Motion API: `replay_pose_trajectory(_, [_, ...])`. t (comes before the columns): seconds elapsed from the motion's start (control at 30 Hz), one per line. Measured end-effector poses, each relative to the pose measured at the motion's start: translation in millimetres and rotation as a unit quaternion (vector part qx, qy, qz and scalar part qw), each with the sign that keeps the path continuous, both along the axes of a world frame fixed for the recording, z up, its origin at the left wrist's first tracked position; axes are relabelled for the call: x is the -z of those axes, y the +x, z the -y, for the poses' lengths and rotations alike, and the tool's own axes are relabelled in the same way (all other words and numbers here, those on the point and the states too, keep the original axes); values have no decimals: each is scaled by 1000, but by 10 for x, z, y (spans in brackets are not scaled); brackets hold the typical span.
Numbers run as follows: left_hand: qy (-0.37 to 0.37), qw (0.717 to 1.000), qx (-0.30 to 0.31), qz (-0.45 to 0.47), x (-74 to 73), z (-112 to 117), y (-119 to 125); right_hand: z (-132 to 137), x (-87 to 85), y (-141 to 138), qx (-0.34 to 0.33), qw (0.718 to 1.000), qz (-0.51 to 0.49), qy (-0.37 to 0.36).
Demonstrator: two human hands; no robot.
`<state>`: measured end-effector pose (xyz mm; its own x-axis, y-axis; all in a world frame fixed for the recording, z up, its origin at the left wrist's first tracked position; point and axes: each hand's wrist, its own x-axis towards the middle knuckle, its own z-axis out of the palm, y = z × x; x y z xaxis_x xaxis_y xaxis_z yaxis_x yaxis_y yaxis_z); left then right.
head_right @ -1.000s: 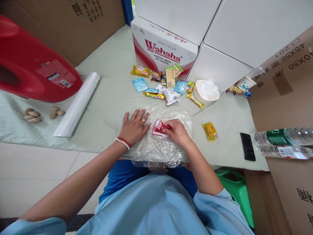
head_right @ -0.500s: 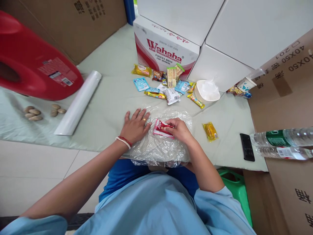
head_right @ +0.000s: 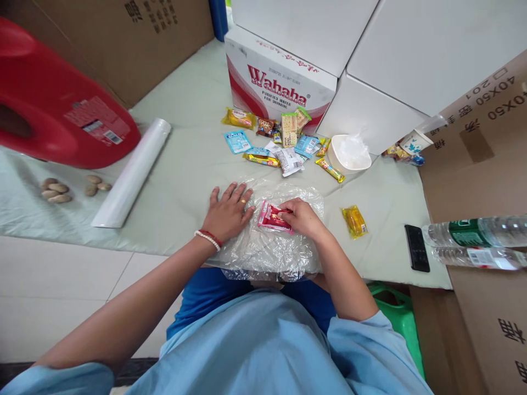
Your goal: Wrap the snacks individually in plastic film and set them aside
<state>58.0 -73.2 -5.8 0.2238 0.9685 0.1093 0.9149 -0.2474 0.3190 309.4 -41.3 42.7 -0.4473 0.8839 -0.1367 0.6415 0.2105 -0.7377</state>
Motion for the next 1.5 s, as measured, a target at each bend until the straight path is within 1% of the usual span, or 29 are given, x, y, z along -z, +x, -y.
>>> replay_pose_trajectory(0.13, [3, 1000, 0, 0, 3, 2, 1, -20, 42, 19, 21, 1000, -2, 4])
replay_pose_trajectory(0.27, [0, 1000, 0, -5, -12, 6, 3, -45, 39, 28, -14, 999, 4, 49])
replay_pose_trajectory(0.37, [-5, 1000, -2, -5, -20, 6, 4, -63, 44, 32, -33, 997, 8, 68])
replay_pose_trajectory(0.67, [-1, 1000, 0, 1, -18, 2, 0, -107, 86, 61, -80, 994, 25, 64])
replay_pose_trajectory(0.83, [-2, 1000, -2, 4, -26, 6, 2, -137, 148, 50, -63, 992, 42, 99])
replay_pose_trajectory(0.93, [0, 1000, -1, 1, -28, 6, 1, -130, 139, 66, -36, 990, 56, 128])
replay_pose_trajectory(1.03, [-1, 1000, 1, 0, -22, 4, 0, -62, 63, 117, 24, 986, 48, 159])
replay_pose_trajectory(1.1, [0, 1000, 2, -2, -13, 5, 0, 21, 17, 143, 44, 982, 29, 181])
replay_pose_trajectory(1.13, [2, 1000, 2, -2, -9, 6, 1, 70, 9, 145, 37, 981, 21, 190])
replay_pose_trajectory(1.2, [4, 1000, 1, -1, -5, 10, 3, 164, 36, 125, -12, 981, 18, 194])
replay_pose_trajectory(1.27, [4, 1000, -1, 0, -11, 11, 2, 235, 106, 87, -60, 981, 32, 183])
replay_pose_trajectory(1.3, [3, 1000, -1, 0, -18, 10, 1, 260, 144, 69, -70, 981, 41, 178])
replay_pose_trajectory(1.4, [-8, 1000, -1, 11, -47, -2, -13, 333, 203, 46, -46, 981, 40, 186])
replay_pose_trajectory(1.5, [-13, 999, -23, 39, -68, -13, -41, 512, 140, 86, -12, 979, 0, 206])
